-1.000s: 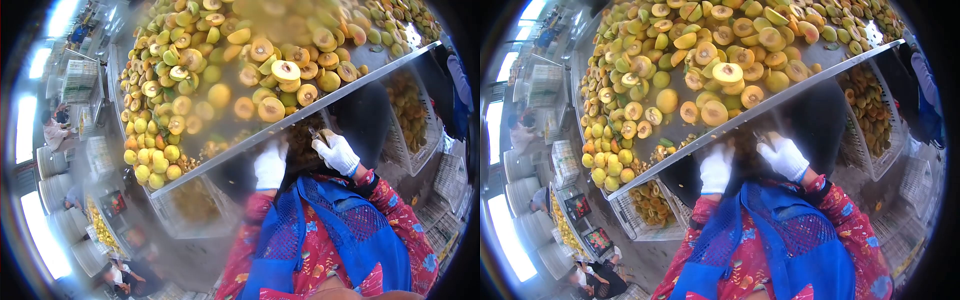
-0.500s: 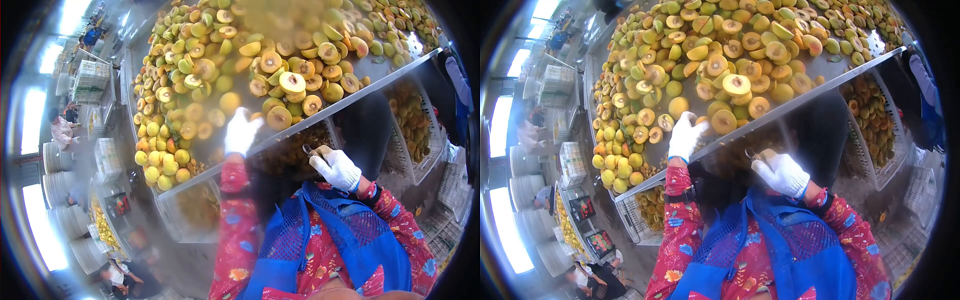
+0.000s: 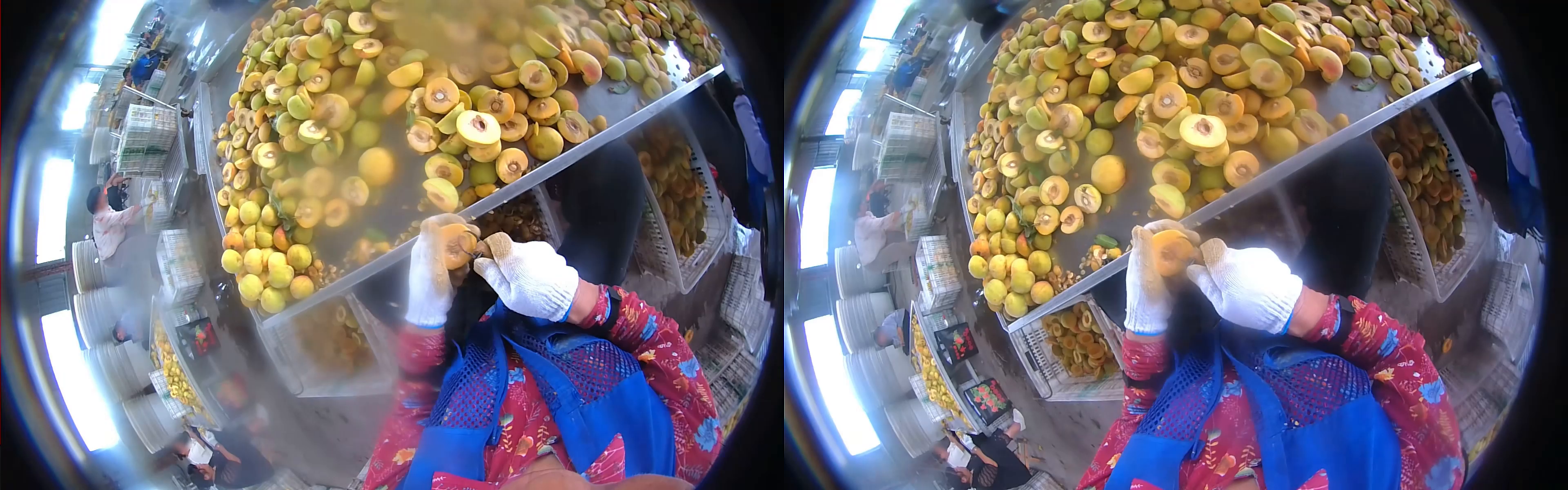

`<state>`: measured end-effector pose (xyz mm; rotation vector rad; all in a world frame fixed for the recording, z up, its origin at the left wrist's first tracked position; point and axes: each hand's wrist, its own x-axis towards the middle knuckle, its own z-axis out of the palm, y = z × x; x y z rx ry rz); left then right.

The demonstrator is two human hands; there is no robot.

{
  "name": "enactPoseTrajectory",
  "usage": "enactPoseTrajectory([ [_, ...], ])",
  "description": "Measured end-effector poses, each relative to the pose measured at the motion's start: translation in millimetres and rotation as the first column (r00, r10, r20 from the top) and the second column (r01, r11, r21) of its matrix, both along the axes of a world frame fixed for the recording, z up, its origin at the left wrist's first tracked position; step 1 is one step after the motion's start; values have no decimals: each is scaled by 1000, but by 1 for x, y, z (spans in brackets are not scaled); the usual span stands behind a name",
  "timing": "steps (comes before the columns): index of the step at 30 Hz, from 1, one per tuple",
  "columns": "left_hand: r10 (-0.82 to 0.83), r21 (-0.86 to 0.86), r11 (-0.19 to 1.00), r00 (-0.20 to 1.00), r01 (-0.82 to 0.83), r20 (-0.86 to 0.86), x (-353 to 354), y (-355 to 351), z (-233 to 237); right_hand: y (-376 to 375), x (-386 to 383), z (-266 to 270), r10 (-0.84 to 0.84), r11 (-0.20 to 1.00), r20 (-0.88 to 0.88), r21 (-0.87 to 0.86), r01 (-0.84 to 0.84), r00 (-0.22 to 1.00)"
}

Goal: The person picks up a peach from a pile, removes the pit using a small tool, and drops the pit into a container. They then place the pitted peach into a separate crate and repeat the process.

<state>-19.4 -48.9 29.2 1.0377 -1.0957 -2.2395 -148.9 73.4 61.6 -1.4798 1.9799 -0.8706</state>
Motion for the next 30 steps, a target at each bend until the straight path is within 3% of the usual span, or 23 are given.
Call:
enactPoseTrajectory([
  [1,4,-16,1000,1000,-4,9,-1,4,4,0,1,3,6,999,15,42,-7,1000],
  [5,71,-469,882,970,47,232,-4,13,13,-1,4,10,47,977,80,202,-62,996],
  [9,171,-574,819,947,18,273,-4,24,-6,-1,4,5,88,986,294,113,-126,952],
  [11,159,-545,835,918,71,363,-3,27,-4,-3,-5,11,67,956,511,213,-201,857],
  [12,235,-653,753,895,79,379,-6,31,0,-4,-8,15,-2,930,621,290,-227,784],
  [14,239,-700,705,891,114,386,-10,35,13,-6,-13,27,-323,800,805,513,-310,498],
  [15,240,-723,678,890,132,388,-11,34,17,-5,-12,25,-223,848,786,448,-283,577],
  [16,127,-643,742,901,192,416,-9,28,11,-1,-9,20,-124,889,749,375,-262,651],
  [18,-104,-463,827,895,320,433,-3,14,-7,6,-5,6,-145,915,801,331,-229,580],
  [19,-49,-469,837,893,282,448,-4,16,-6,7,-4,3,-152,927,826,310,-211,542],
  [21,54,-479,853,878,207,476,-9,29,-2,7,-10,5,-401,832,860,487,-268,316],
  [22,141,-573,800,872,178,468,-13,36,5,11,-15,-4,-396,841,898,438,-317,190],
  [25,145,-634,728,846,259,513,-14,37,7,13,-18,-14,-410,821,895,446,-357,174],
  [26,40,-527,799,848,290,528,-13,31,3,11,-15,-4,-421,809,867,492,-321,267],
  [28,-170,-289,888,841,357,514,-10,15,-7,13,-11,-8,-430,816,864,496,-297,263],
  [29,-91,-363,874,844,322,529,-12,20,-6,14,-10,-11,-432,819,863,497,-286,261],
  [30,-15,-439,849,843,295,538,-16,28,-2,17,-14,-17,-460,828,883,465,-315,93],
])
